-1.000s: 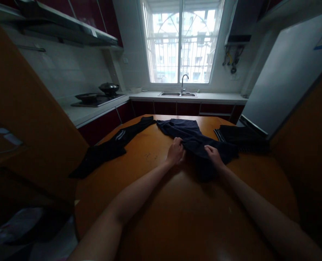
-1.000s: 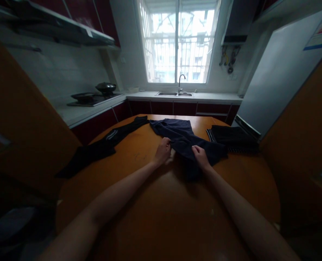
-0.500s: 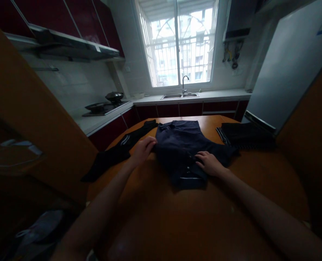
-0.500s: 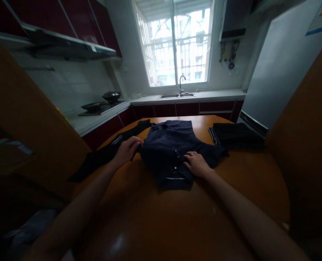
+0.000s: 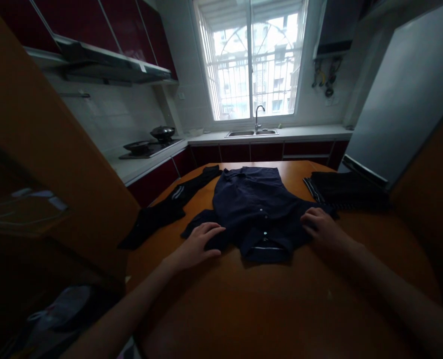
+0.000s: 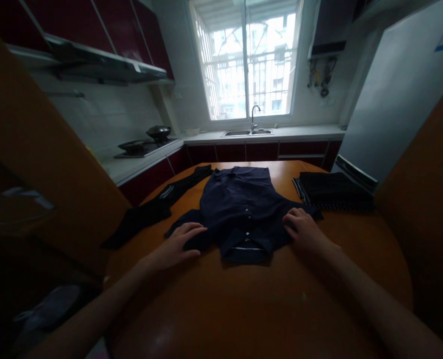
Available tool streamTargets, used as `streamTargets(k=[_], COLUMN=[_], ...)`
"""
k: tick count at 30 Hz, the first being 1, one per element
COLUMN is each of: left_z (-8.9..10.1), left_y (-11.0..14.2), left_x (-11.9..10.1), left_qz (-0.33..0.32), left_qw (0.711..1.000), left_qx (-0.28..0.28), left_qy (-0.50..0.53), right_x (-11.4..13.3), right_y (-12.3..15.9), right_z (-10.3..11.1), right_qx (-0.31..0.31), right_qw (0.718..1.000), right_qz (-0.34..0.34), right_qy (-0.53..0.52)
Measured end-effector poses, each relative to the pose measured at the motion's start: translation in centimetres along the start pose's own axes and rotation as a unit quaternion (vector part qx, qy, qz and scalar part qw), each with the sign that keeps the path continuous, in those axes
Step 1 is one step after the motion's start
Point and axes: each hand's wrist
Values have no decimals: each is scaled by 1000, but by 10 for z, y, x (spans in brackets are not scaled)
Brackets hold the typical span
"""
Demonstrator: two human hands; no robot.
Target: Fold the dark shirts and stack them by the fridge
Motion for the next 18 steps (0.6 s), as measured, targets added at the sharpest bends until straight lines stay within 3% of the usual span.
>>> streamTargets(k=[3,8,10,12,13,15,16,18], left_z=[-6,-17,-10,8,20,47,62,85], left_y=[8,-15,-20,-16,-11,2,8,14], left_x=[7,33,38,40,39,35,32,26], left_qz=[-6,80,143,173,174,167,171,190], left_qw=[1000,992,978,968,969,968,953,880], left_qx=[1,-62,-108,-119,-95,46,158,371], left_qy=[0,72,106,136,150,179,194,227], right_x=[3,13,20,31,38,53,61,72], right_y=[22,21,22,29,34,46,51,53], right_z=[-1,-3,8,28,40,65,77,93], right_qx=[32,28,55,94,119,187,230,311], right_qw=[996,997,992,982,974,957,945,915], right_qz=[51,26,11,-21,-39,-59,-64,-67], right_qy=[-63,-62,-109,-165,-187,-212,-222,-248])
Point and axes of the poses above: each hand's wrist, its own y-axis away from the middle knuckle, its own z-axis out of the back of the hand, x = y × z, and after that the axes turned 12 degrees about -x, right-handed
